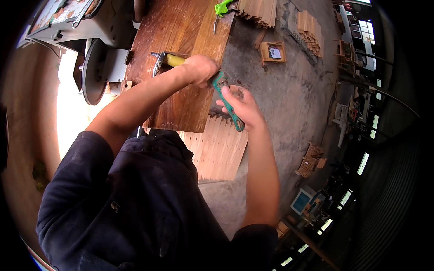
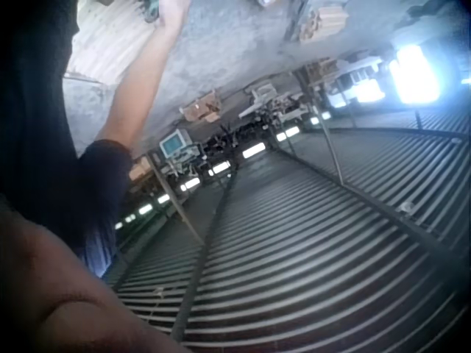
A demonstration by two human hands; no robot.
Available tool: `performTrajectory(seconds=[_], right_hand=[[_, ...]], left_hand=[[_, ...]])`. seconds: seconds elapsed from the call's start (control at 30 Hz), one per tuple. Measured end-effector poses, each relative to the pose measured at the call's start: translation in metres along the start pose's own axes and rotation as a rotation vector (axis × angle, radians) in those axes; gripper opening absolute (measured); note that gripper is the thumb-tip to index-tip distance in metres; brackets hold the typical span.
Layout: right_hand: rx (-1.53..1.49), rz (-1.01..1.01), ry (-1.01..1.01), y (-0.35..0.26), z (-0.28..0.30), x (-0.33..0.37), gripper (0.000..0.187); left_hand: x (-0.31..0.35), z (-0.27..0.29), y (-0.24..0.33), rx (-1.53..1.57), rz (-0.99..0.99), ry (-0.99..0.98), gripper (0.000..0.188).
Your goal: The person uses a hammer and a wrench to strike and adjust a metal tool held in a green clamp on a wooden workbench. The person repeatedly hits the tool with the hammer and uses the wrench to tighten or loosen parts of the tool.
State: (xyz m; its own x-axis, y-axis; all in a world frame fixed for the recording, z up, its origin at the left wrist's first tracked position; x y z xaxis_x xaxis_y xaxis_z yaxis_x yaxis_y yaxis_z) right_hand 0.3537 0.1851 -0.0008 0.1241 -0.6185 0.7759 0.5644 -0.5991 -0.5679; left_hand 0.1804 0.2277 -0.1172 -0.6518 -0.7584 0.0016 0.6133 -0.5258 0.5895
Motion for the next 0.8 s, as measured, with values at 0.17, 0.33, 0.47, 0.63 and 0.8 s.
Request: performTrajectory(seconds=[0.17, 0.33, 0.47, 0.63, 0.8], right_hand=[[-0.229, 0.512, 0.189, 0.023, -0.008, 0.06, 0.047], [-0.147, 0.866, 0.638, 0.037, -0.028, 0.001, 0.029], [-0.462, 0.975, 0.55, 0.038, -0.049, -0.02, 0.045], [-0.502, 1.024, 0.541, 0.053, -0.053, -0.023, 0.044], [-0.571, 1.052, 0.504, 0.06, -0.052, -0.028, 0.045]], left_hand=[[0.0, 0.006, 0.001, 0.018, 0.051, 0.003, 0.037], [0.001, 0.006, 0.004, 0.002, 0.033, 0.036, 0.044], [0.007, 0.006, 0.005, -0.102, 0.075, 0.087, 0.05], [0.079, 0.017, 0.03, -0.364, -0.004, 0.547, 0.072], [0.21, -0.024, 0.062, -0.142, 0.649, 0.851, 0.078]])
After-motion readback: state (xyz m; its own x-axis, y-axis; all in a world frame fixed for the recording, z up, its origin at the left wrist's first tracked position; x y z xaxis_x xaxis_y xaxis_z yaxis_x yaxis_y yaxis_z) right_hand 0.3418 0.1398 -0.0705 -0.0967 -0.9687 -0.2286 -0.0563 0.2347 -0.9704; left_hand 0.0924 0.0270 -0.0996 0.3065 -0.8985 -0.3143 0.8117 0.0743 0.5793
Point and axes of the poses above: each hand's wrist, its own x-axis away from the middle knuckle, its own z-axis out of the back of the hand, y = z × x, the point moved 3 cm from there along -x, towards the middle knuckle, and after that the axes turned 11 degrees about -z, right-handed, at the moved point
